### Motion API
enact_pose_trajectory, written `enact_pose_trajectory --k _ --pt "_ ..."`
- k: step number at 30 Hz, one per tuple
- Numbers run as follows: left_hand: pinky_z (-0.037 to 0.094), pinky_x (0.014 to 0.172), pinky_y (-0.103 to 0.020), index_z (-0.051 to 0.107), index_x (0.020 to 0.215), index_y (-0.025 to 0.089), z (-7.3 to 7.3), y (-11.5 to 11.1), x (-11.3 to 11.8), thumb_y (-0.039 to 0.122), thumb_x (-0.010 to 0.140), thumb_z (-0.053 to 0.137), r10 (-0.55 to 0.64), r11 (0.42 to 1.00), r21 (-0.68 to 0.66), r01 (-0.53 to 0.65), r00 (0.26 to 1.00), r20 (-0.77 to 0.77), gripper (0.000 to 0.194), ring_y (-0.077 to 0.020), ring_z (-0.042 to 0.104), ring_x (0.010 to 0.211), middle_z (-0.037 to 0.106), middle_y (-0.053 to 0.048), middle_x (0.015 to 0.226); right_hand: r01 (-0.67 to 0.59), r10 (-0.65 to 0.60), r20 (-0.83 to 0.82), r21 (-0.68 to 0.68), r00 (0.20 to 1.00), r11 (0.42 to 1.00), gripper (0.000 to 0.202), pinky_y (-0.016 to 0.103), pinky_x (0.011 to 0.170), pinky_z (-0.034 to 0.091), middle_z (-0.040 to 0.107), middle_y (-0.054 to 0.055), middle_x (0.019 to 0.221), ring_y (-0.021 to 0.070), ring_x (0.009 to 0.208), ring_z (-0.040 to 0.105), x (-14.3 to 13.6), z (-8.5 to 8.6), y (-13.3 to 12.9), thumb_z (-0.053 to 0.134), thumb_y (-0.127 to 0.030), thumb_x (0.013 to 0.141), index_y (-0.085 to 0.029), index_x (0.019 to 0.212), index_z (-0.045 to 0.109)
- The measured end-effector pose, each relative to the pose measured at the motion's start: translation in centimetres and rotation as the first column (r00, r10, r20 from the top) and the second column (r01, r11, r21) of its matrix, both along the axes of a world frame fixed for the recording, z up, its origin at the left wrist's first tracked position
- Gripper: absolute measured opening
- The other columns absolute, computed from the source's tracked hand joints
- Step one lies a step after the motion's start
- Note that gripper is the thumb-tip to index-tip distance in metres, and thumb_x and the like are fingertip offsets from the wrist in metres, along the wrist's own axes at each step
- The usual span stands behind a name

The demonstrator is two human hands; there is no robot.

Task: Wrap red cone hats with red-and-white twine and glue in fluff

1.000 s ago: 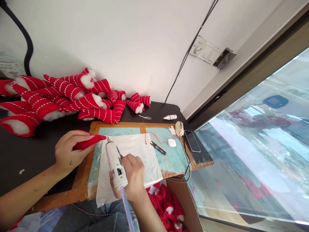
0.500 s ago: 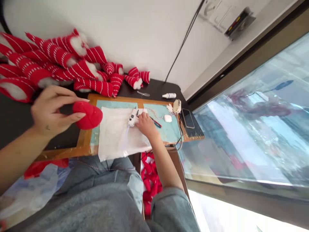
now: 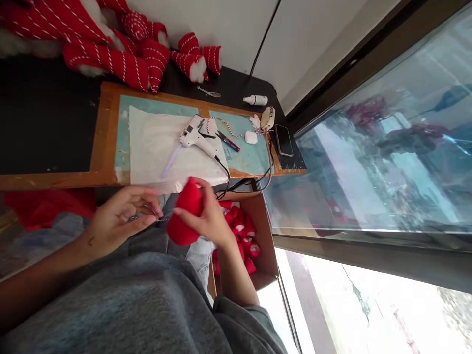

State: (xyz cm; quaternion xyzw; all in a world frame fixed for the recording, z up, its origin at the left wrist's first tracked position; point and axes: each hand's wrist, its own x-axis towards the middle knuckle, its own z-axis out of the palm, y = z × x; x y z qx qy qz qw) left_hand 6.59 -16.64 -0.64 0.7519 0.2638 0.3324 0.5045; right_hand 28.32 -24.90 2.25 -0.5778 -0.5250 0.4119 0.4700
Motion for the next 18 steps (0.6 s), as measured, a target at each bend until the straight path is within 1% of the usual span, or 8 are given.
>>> enact_pose_trajectory --k 2,4,6,8,10,12,16,18 --pt "0.061 0.077 -0.032 0.070 0.106 0.025 -3.8 -0.4 1.5 0.041 0.107 0.059 -0.093 0.992 0.065 0.105 0.981 -0.172 0.020 -0.0197 0.074 0.084 0.075 -0.004 0.097 0.220 -0.230 -0.149 -0.084 0.962 0.972 0.056 0.043 0.092 0.063 0.075 0.005 0.110 0.0249 0.100 0.075 2.6 -2.2 -2.5 0.080 -0.046 0.089 -0.030 0.131 0.048" --pt "0.059 0.085 -0.035 0.074 0.097 0.024 -7.8 -0.5 3.7 0.035 0.102 0.064 -0.193 0.971 0.077 0.226 0.933 -0.304 0.016 -0.0232 0.073 0.093 0.076 -0.006 0.100 0.370 -0.398 -0.183 -0.171 0.899 0.913 0.050 0.042 0.090 0.062 0.075 0.004 0.108 0.0247 0.096 0.074 4.8 -4.1 -4.8 0.081 -0.047 0.086 -0.029 0.121 0.050" --pt "0.057 0.086 -0.038 0.074 0.091 0.020 -11.3 -0.4 6.2 0.031 0.095 0.072 -0.211 0.964 0.076 0.256 0.903 -0.374 0.012 -0.0277 0.072 0.095 0.075 -0.009 0.096 0.449 -0.495 -0.169 -0.247 0.852 0.859 0.048 0.040 0.087 0.061 0.074 0.004 0.107 0.0248 0.094 0.073 6.0 -5.8 -6.6 0.082 -0.049 0.083 -0.028 0.116 0.053" --pt "0.055 0.082 -0.037 0.069 0.074 0.020 -13.6 -0.2 8.2 0.027 0.089 0.077 -0.238 0.955 0.061 0.289 0.876 -0.419 0.018 -0.0282 0.070 0.088 0.071 -0.008 0.081 0.485 -0.548 -0.165 -0.306 0.820 0.819 0.049 0.039 0.084 0.061 0.074 0.004 0.106 0.0251 0.092 0.073 6.3 -7.3 -7.9 0.081 -0.051 0.081 -0.028 0.116 0.056" --pt "0.054 0.078 -0.035 0.062 0.064 0.021 -14.4 -0.3 9.0 0.027 0.088 0.075 -0.263 0.950 0.043 0.311 0.864 -0.429 0.028 -0.0263 0.068 0.083 0.069 -0.006 0.074 0.504 -0.581 -0.167 -0.346 0.797 0.791 0.051 0.038 0.083 0.061 0.074 0.003 0.106 0.0245 0.091 0.073 6.1 -8.5 -8.7 0.083 -0.051 0.080 -0.028 0.118 0.057" --pt "0.054 0.076 -0.033 0.063 0.068 0.021 -14.1 -0.4 8.0 0.030 0.093 0.067 -0.273 0.951 0.021 0.308 0.869 -0.412 0.027 -0.0241 0.069 0.081 0.070 -0.005 0.076 0.487 -0.581 -0.200 -0.373 0.789 0.789 0.052 0.035 0.082 0.061 0.074 0.002 0.107 0.0224 0.090 0.073 5.5 -9.4 -9.1 0.085 -0.049 0.080 -0.029 0.120 0.059" --pt "0.051 0.058 -0.027 0.067 0.095 0.023 -12.0 -0.7 2.3 0.037 0.107 0.046 -0.208 0.977 -0.045 0.207 0.897 -0.391 0.029 -0.0190 0.065 0.058 0.066 0.002 0.063 0.293 -0.458 -0.359 -0.427 0.814 0.856 0.038 0.031 0.079 0.061 0.077 0.002 0.102 0.0205 0.089 0.074 3.8 -10.1 -8.8 0.081 -0.050 0.082 -0.026 0.107 0.067" --pt "0.052 0.058 -0.027 0.069 0.095 0.025 -11.1 -0.8 -1.5 0.044 0.103 0.055 -0.045 0.999 -0.031 0.035 0.917 -0.396 0.025 -0.0197 0.069 0.062 0.074 0.001 0.073 0.134 -0.350 -0.436 -0.453 0.829 0.881 0.035 0.033 0.076 0.062 0.079 0.004 0.101 0.0224 0.086 0.076 2.6 -10.1 -7.9 0.079 -0.052 0.082 -0.023 0.100 0.072"
